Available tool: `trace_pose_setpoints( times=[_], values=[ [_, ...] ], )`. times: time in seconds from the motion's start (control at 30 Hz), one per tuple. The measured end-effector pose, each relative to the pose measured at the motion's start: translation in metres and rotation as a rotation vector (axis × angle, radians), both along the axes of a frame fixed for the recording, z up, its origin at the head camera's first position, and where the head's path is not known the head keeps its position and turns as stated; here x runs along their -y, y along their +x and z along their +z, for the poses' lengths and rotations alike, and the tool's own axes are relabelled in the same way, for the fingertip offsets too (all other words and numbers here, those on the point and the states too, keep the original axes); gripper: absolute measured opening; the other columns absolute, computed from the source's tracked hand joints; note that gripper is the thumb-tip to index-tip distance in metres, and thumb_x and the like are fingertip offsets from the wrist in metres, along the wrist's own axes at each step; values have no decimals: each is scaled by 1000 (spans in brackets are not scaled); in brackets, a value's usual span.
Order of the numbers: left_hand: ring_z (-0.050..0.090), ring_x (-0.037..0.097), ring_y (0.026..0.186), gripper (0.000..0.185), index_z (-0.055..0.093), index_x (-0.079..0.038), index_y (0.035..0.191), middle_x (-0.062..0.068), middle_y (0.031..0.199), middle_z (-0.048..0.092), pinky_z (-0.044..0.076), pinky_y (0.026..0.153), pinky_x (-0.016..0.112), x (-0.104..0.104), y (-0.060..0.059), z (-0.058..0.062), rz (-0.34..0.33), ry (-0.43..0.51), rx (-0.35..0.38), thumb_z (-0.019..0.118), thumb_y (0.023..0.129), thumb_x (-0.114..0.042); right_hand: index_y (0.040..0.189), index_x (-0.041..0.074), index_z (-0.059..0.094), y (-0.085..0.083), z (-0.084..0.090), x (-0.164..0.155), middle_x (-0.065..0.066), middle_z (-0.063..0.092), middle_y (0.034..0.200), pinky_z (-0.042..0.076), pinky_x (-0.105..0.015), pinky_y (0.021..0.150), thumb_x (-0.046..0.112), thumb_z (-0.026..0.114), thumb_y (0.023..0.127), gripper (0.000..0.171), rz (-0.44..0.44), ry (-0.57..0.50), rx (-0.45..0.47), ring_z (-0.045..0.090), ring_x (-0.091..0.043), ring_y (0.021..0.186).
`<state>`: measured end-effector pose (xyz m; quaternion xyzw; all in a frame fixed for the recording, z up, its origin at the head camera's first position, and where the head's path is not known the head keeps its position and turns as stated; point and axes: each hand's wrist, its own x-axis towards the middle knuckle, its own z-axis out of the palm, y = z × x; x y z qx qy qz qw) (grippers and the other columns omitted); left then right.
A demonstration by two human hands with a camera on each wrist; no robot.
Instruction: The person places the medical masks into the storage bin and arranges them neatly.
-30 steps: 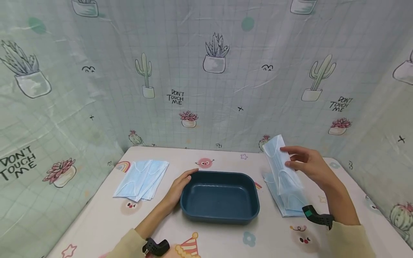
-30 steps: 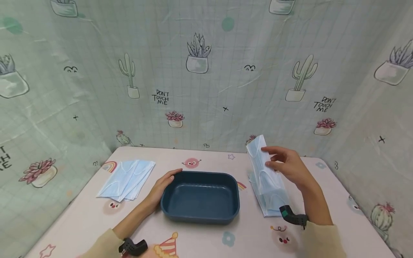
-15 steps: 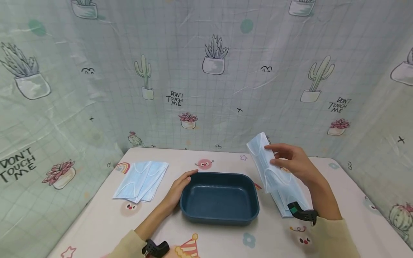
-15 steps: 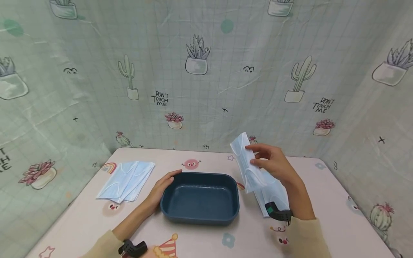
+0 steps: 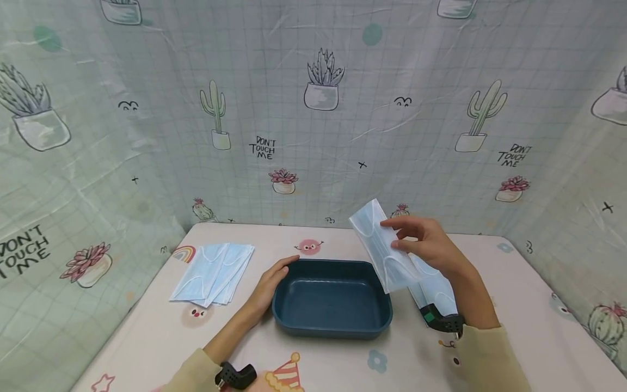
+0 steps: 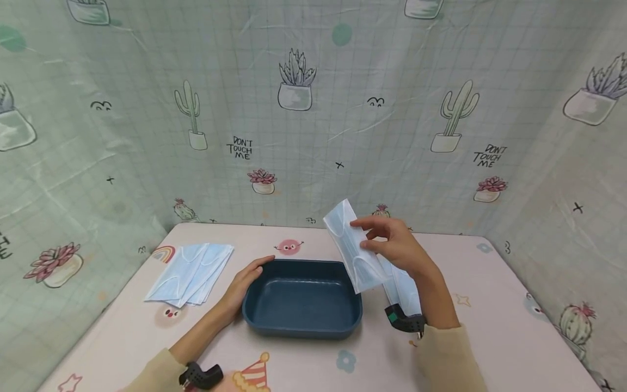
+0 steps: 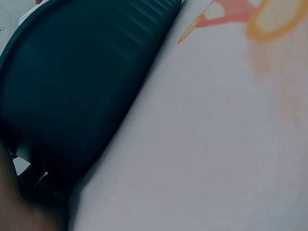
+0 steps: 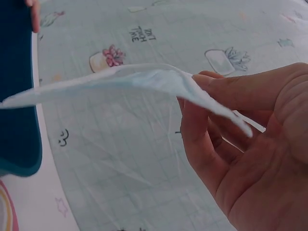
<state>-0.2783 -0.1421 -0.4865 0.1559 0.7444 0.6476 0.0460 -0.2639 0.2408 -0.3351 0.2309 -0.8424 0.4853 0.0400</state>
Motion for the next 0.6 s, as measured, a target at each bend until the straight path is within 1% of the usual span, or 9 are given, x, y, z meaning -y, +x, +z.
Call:
trace_pose_setpoints(
  times=[0.23,0.37,0.5,0.6],
  values=[
    [33,25,155,43,53,-21,151,1,161,48,18,129,54,0,0,-1,9,-13,-3,38,112,-29,131,8,69,1,0,16,-16,66,129,60,-29,76,2,70,94,37,28,-10,-4,66,-19,98],
    [33,27,156,43,52,-19,151,3,161,47,17,129,55,0,1,-1,9,-19,-9,37,112,-29,129,6,70,2,-1,28,-18,67,126,60,-30,77,0,70,94,35,53,-21,2,66,-24,98],
    [33,26,156,43,53,-21,151,2,161,48,18,129,55,0,0,-1,13,-20,-8,37,112,-29,127,5,71,2,-3,38,-19,67,126,60,-31,78,0,69,94,33,89,-20,9,65,-29,99],
    [34,24,155,42,53,-23,150,0,160,48,19,129,52,0,-1,-1,12,-18,-1,37,112,-29,126,6,73,0,-5,42,-19,67,128,60,-32,79,1,69,95,31,116,-17,22,65,-30,100]
  ],
)
